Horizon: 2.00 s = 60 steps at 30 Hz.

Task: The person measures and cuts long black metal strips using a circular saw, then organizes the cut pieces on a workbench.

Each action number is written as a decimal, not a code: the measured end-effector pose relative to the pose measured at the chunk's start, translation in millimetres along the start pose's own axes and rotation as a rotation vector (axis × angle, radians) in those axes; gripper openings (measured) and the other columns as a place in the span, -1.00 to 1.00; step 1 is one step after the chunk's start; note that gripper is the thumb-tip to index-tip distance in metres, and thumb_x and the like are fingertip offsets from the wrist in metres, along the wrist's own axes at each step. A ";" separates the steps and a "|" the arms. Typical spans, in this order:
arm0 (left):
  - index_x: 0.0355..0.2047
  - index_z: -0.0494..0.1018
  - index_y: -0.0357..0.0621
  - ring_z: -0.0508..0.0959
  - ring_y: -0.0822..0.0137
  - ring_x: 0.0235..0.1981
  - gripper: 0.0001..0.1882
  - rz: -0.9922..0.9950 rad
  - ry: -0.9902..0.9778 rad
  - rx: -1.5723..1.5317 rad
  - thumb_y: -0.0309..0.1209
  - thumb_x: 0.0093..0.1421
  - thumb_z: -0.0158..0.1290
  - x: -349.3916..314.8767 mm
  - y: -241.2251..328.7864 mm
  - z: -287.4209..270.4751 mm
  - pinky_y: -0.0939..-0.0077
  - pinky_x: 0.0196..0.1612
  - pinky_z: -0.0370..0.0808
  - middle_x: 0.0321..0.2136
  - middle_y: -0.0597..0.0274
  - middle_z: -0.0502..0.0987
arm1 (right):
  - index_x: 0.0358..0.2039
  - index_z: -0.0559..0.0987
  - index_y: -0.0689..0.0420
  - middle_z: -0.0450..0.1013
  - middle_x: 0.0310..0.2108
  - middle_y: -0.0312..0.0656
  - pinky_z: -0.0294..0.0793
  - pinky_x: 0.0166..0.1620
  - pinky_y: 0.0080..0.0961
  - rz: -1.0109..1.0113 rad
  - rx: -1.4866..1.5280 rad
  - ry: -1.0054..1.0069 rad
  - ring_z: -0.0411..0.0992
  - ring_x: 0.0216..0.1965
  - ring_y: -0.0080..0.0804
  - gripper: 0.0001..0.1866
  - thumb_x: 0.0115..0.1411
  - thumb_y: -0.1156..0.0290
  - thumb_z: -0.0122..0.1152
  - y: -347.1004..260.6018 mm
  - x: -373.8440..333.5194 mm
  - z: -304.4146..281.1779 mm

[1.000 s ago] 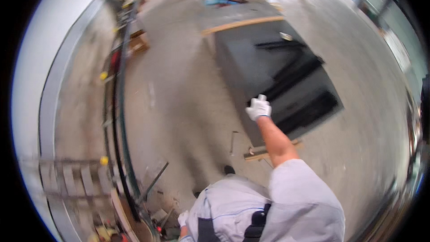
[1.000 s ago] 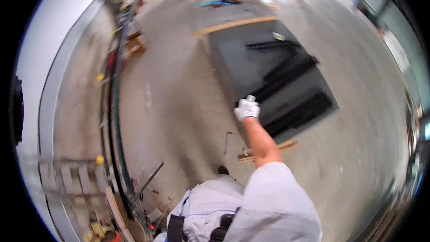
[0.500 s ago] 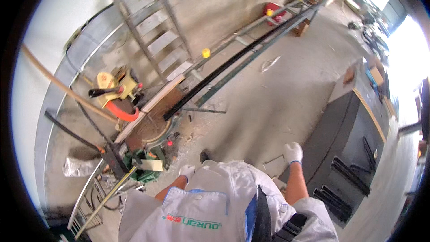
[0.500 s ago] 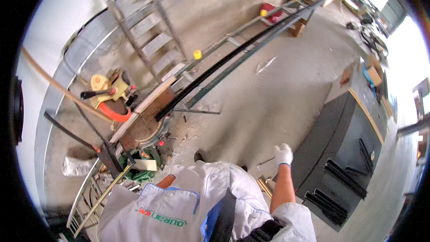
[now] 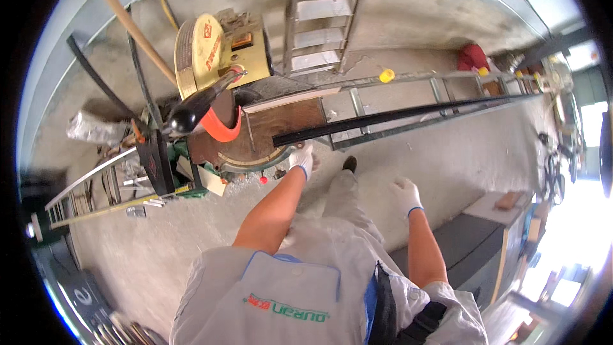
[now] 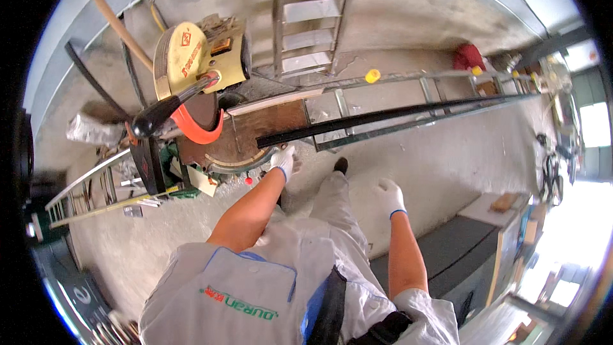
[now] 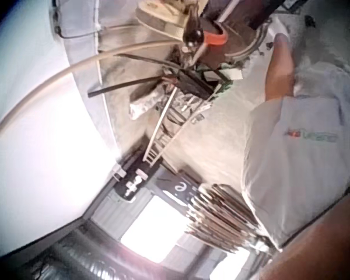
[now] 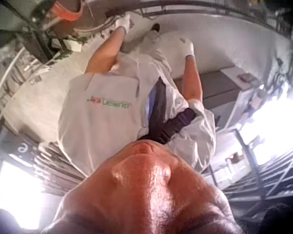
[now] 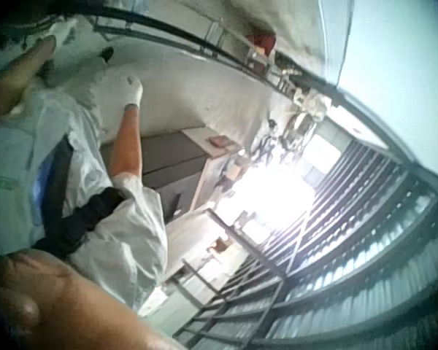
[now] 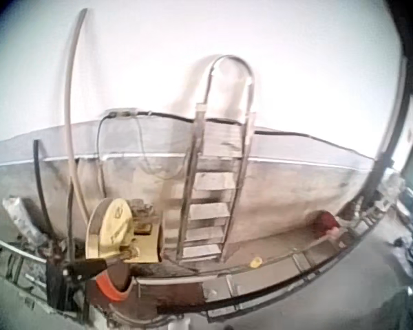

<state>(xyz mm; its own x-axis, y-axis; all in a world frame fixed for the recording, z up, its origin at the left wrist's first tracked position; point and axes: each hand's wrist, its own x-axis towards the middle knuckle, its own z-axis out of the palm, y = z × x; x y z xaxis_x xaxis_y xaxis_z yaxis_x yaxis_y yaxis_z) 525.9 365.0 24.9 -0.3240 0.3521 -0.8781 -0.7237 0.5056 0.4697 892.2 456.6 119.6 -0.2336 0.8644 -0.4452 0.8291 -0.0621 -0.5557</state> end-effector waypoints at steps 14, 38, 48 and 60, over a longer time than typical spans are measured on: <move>-0.21 0.40 -0.13 0.58 0.17 -0.54 -0.88 0.194 0.168 -0.769 -0.37 0.38 0.04 32.2 28.8 14.3 0.25 -0.50 0.56 -0.44 0.05 0.56 | -0.04 0.50 0.11 0.43 -0.07 -0.11 0.47 -0.02 -0.15 0.548 1.134 -0.058 0.42 -0.08 -0.19 -0.51 0.26 -0.02 0.26 -58.3 297.8 -63.5; -0.22 0.42 -0.22 0.62 0.13 -0.55 -0.73 0.233 0.312 -0.629 -0.26 0.31 0.17 46.5 72.7 -23.3 0.24 -0.53 0.61 -0.42 0.00 0.58 | -0.13 0.57 0.16 0.53 -0.14 -0.17 0.52 0.00 -0.29 0.441 1.181 -0.066 0.47 -0.08 -0.27 -0.69 0.25 0.23 0.38 -80.0 316.2 -24.5; -0.45 0.43 -0.21 0.45 0.32 -0.75 -0.65 0.105 0.439 -0.512 -0.18 0.30 0.15 43.8 109.0 -20.7 0.42 -0.74 0.35 -0.61 0.15 0.50 | -0.25 0.60 0.05 0.55 -0.32 -0.29 0.52 -0.24 -0.54 0.593 1.018 -0.056 0.51 -0.30 -0.43 -0.74 0.21 0.17 0.43 -102.5 339.5 -6.6; -0.52 0.43 -0.14 0.40 0.36 -0.77 -0.61 0.110 0.341 -0.388 -0.13 0.32 0.14 44.2 120.6 -32.6 0.42 -0.73 0.31 -0.67 0.23 0.46 | -0.23 0.57 0.10 0.49 -0.33 -0.23 0.56 -0.25 -0.42 0.514 0.775 -0.305 0.48 -0.34 -0.34 -0.72 0.28 0.15 0.33 -149.2 297.5 23.2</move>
<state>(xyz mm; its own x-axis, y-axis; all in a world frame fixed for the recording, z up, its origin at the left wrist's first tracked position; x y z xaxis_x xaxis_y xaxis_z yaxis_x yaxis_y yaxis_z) 404.4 415.8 39.8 -0.5442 0.0776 -0.8354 -0.8254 0.1288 0.5496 687.1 711.5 53.7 -0.1488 0.4814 -0.8638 0.3288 -0.7997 -0.5023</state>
